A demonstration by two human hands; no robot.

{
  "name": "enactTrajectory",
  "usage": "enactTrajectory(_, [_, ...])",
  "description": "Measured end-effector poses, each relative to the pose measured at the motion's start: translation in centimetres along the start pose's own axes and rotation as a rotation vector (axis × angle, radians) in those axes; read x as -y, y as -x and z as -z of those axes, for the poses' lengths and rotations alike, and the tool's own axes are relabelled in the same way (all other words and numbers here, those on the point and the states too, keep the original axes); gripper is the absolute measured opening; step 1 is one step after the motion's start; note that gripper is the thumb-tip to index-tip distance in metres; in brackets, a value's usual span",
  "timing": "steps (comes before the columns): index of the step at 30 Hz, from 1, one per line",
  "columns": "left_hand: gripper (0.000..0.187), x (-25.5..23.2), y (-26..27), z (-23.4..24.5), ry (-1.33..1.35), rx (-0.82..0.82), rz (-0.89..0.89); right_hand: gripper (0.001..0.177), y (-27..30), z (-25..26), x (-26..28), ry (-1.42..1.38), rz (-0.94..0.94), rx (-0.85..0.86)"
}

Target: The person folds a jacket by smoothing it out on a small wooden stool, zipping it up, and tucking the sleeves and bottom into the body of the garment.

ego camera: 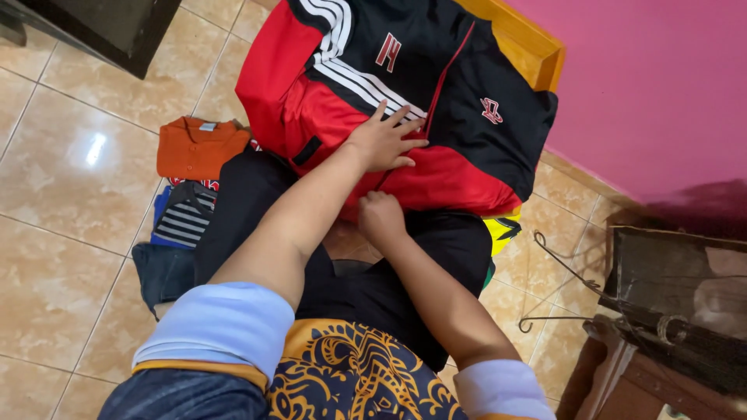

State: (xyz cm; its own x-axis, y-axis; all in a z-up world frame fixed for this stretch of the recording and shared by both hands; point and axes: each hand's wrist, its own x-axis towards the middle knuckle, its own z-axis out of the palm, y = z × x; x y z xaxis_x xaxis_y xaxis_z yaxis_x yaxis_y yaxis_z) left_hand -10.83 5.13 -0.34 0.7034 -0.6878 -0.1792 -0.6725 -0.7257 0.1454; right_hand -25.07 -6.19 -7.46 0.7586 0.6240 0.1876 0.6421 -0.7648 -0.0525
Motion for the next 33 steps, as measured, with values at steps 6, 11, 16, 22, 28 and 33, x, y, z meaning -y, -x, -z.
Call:
enactTrajectory(6, [0.064,0.4,-0.4,-0.9,-0.001,-0.03,-0.008,0.001,1.7,-6.8,3.0,0.068,0.197,-0.001])
enactTrajectory(11, [0.066,0.3,-0.7,-1.7,-0.042,-0.097,0.002,0.007,1.8,-6.2,4.4,0.198,0.196,0.02])
enactTrajectory(16, [0.063,-1.0,-0.4,-3.0,-0.099,-0.253,0.05,0.01,2.9,-2.5,3.3,0.145,0.124,0.054])
enactTrajectory(22, [0.054,-3.8,3.1,-2.9,0.074,-0.593,0.06,0.006,2.8,4.3,2.9,0.072,-0.088,0.226])
enactTrajectory(28, [0.037,-6.4,10.1,-1.0,0.228,-0.475,-0.021,0.016,3.4,8.1,4.0,-0.139,-0.141,-0.079])
enactTrajectory(33, [0.046,-6.0,11.8,1.1,0.15,-0.12,-0.11,0.006,4.1,11.4,5.4,-0.265,-0.162,-0.187])
